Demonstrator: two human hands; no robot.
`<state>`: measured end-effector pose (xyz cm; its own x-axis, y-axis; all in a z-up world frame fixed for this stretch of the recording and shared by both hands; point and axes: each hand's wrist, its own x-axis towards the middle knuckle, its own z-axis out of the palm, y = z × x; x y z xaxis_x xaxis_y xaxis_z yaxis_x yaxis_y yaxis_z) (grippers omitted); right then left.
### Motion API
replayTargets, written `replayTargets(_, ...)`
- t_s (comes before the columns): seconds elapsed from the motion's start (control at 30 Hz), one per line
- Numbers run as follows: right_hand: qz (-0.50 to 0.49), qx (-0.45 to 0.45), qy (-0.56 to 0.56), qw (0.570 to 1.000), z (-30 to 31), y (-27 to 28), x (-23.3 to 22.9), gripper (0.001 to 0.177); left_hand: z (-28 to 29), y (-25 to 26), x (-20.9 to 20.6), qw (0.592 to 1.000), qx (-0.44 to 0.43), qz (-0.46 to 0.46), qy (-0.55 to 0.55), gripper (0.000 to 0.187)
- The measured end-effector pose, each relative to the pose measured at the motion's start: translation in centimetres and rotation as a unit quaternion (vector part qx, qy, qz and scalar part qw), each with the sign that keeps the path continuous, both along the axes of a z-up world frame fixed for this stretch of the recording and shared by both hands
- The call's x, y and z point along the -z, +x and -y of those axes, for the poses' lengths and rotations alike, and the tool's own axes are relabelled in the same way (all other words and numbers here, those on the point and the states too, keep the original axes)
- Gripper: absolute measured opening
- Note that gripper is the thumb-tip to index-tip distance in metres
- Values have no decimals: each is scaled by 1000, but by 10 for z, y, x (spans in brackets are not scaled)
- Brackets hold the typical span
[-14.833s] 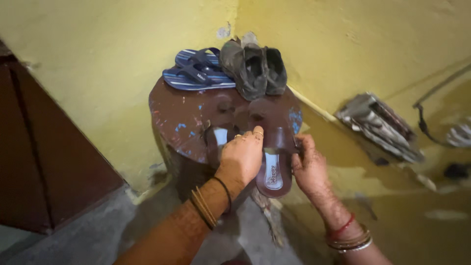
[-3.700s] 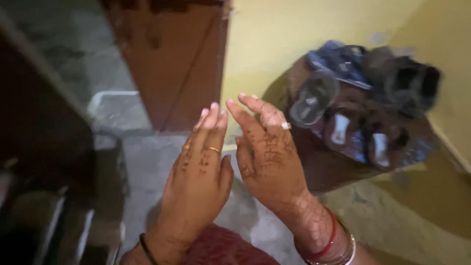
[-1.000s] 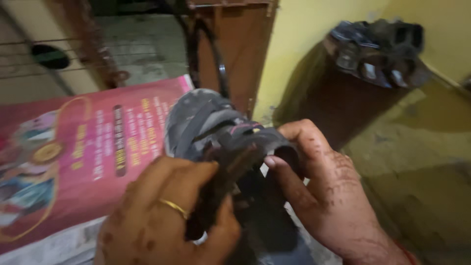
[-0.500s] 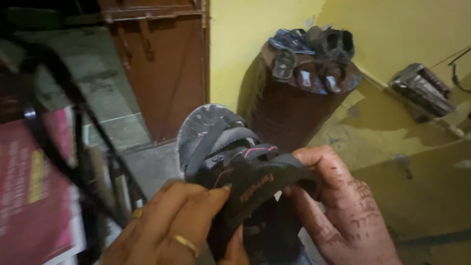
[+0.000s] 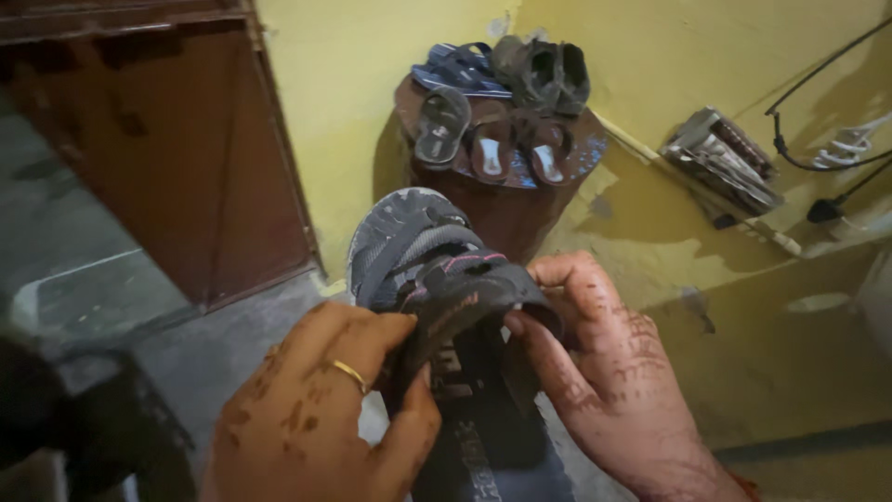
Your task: The person picks up pairs of sandals and slippers from a metal shoe rack and places them onto a brown barrel. The person handles brown, black, and pink footwear, moving them one pair at a time from the rack to the barrel.
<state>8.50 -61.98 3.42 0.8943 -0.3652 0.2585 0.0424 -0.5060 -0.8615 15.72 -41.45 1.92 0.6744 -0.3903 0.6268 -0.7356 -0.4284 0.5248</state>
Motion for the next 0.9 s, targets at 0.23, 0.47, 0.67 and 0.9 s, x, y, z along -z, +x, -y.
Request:
replayTargets(0.23, -12, 27, -23, 999, 55, 81, 14, 29, 63, 107, 9, 999, 53, 8, 10, 33)
replayTargets(0.47, -6, 92, -92, 991, 99, 184, 23, 31, 115, 220, 12, 995, 100, -23, 17, 28)
replayTargets(0.67, -3, 119, -118, 986, 148, 260, 38, 28, 167, 292, 25, 993, 118, -15, 6, 26)
replayTargets(0.9, -51, 164, -162, 972, 220, 330, 50, 27, 244, 355, 43, 995, 85, 29, 42, 25)
